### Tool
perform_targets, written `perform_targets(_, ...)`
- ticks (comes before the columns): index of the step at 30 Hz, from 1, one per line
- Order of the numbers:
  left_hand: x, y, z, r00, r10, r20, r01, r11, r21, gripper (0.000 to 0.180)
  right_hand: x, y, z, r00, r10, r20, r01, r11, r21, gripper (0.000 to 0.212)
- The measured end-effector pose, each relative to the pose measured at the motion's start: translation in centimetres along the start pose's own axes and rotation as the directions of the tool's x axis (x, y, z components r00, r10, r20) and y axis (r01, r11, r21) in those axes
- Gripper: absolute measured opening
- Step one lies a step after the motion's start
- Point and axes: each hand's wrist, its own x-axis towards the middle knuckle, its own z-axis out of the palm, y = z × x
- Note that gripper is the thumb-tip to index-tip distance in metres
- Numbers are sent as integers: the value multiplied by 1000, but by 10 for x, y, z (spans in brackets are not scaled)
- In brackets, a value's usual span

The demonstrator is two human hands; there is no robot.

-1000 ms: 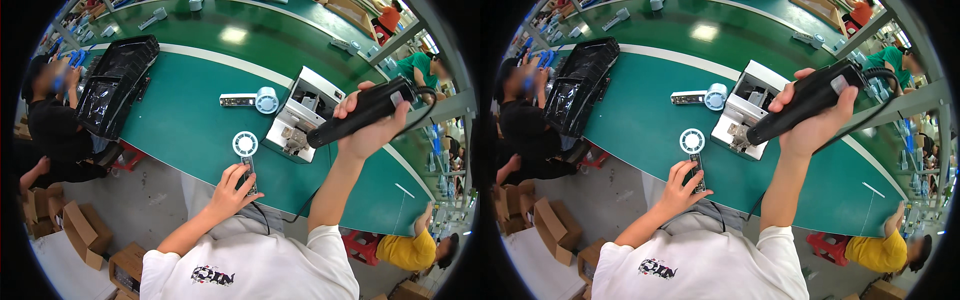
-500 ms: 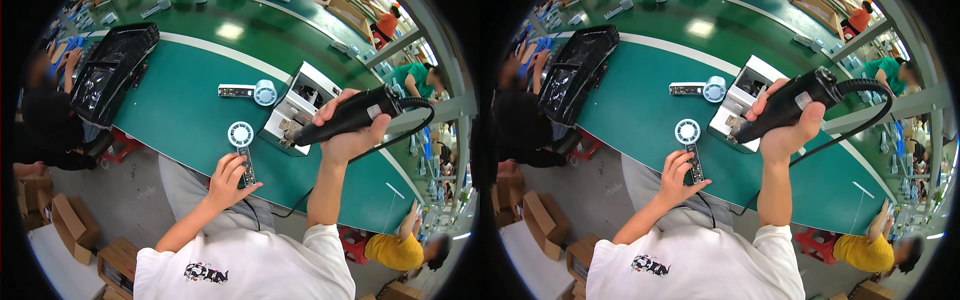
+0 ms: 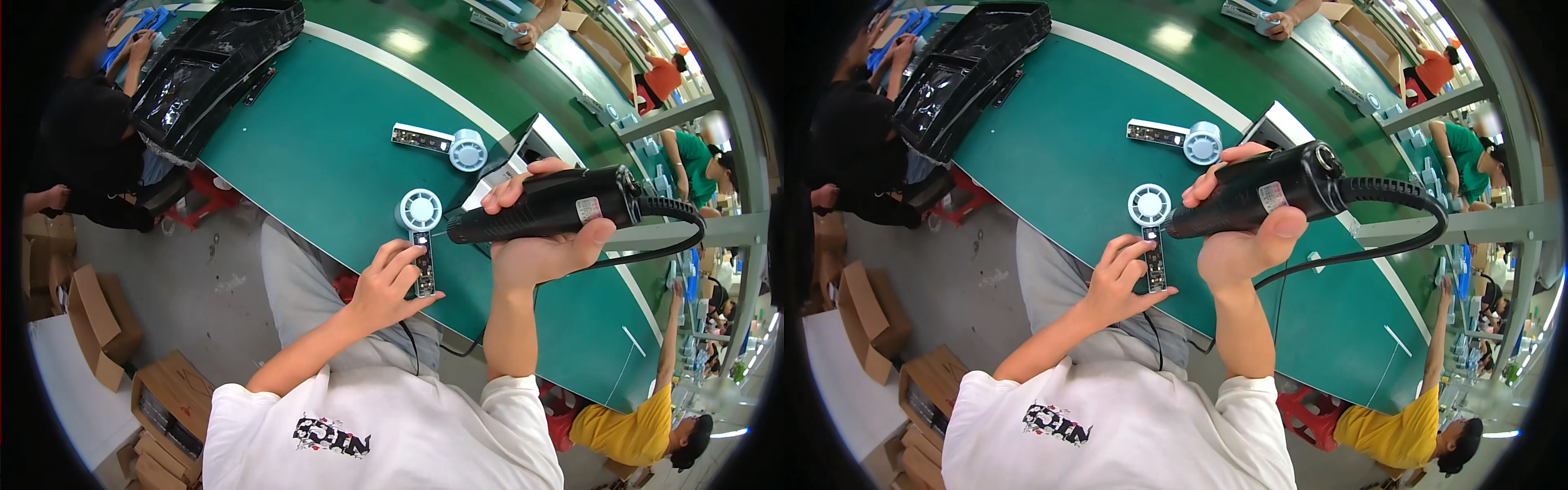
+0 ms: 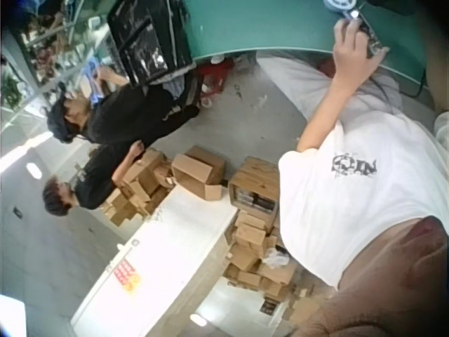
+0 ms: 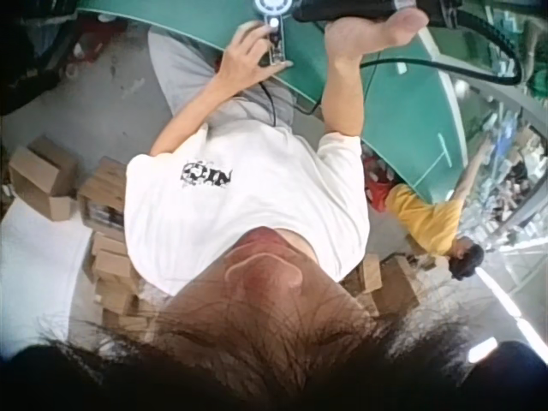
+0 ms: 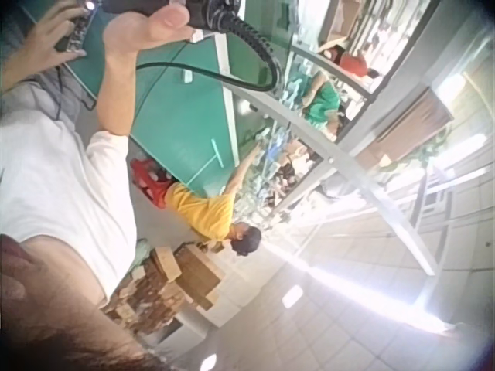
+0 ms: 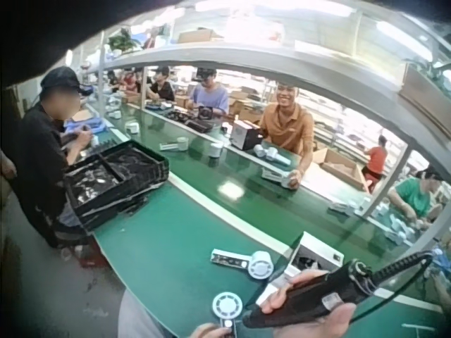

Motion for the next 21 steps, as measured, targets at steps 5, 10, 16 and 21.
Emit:
perform_targets(5, -1, -1, 0, 1000, -5, -12, 5, 1000, 5, 53, -1, 8, 1, 1000, -10, 17, 11, 999, -50, 95)
perform_targets(10, 0, -2, 1, 1000, 1, -15, -1, 1000, 8, 54, -2, 11, 2, 999, -27, 22, 28, 998, -54, 95)
perform_targets(16, 1, -2, 2, 1000, 4, -22, -4, 1000, 14, 54, -3, 6, 5, 999, -26, 22, 28, 996, -90, 97)
perform_targets(21, 0, -3, 4, 1000, 9, -27, -9, 1000, 24, 53, -2, 9, 3, 999, -32, 13, 33, 997, -71, 99)
